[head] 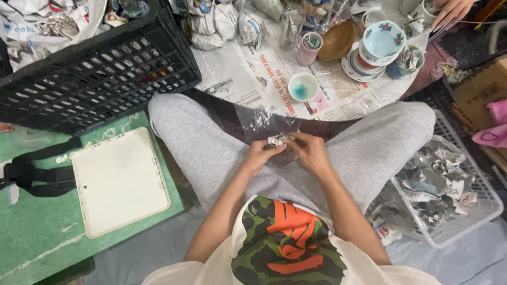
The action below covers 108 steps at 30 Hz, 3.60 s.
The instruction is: The person sits on the floor and wraps small ceramic cups and bowls with newspaper and plastic wrap. They fold the newspaper around each item, then enclose it in plastic, and place the wrapped items on a nearby table.
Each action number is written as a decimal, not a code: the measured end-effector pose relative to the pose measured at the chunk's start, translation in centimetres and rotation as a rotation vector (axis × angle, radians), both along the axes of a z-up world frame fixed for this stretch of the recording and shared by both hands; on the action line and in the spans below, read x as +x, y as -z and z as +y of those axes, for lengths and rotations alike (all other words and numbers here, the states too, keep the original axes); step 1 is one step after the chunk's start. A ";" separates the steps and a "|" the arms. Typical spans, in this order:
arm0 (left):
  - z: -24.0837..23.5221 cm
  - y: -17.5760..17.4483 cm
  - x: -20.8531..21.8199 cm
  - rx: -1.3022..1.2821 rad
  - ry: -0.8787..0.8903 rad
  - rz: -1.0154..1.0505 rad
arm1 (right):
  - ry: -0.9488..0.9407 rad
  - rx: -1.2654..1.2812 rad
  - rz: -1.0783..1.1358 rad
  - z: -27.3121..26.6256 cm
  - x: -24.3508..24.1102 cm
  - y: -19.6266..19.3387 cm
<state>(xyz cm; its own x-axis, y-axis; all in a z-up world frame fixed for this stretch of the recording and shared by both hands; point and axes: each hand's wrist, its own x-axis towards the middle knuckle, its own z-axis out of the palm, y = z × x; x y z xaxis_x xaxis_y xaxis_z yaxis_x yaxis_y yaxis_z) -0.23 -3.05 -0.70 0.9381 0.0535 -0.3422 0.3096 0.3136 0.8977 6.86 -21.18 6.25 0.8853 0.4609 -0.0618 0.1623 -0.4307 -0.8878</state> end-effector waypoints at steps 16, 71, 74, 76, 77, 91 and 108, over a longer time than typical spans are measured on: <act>-1.4 -0.2 1.8 -0.035 -0.287 -0.216 | 0.066 0.014 0.052 1.0 1.1 -2.4; -0.5 -6.0 18.7 1.177 0.009 -0.597 | 0.264 0.271 0.525 1.2 19.8 1.1; -1.0 -6.7 19.7 1.172 -0.019 -0.658 | 0.218 0.254 0.281 0.4 20.5 0.2; -1.5 -7.4 20.4 1.181 -0.018 -0.697 | 0.216 0.130 0.023 0.0 21.2 -0.7; -1.8 -7.8 20.9 1.185 -0.006 -0.710 | 0.226 0.020 -0.112 -0.4 21.7 -1.5; 2.4 -8.8 17.4 1.024 -0.009 -0.575 | 0.205 -0.722 -0.779 3.2 37.4 -3.9; 6.3 -10.5 13.0 0.909 0.039 -0.583 | 0.187 -1.081 -0.684 3.9 41.0 3.8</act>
<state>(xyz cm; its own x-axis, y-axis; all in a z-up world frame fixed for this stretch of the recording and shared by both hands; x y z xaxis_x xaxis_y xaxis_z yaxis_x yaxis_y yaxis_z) 12.82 3.28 9.81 0.9503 0.0288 0.3101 -0.2450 -0.5454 0.8015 47.84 -17.28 2.41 0.9302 0.3280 0.1648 0.3025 -0.9393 0.1618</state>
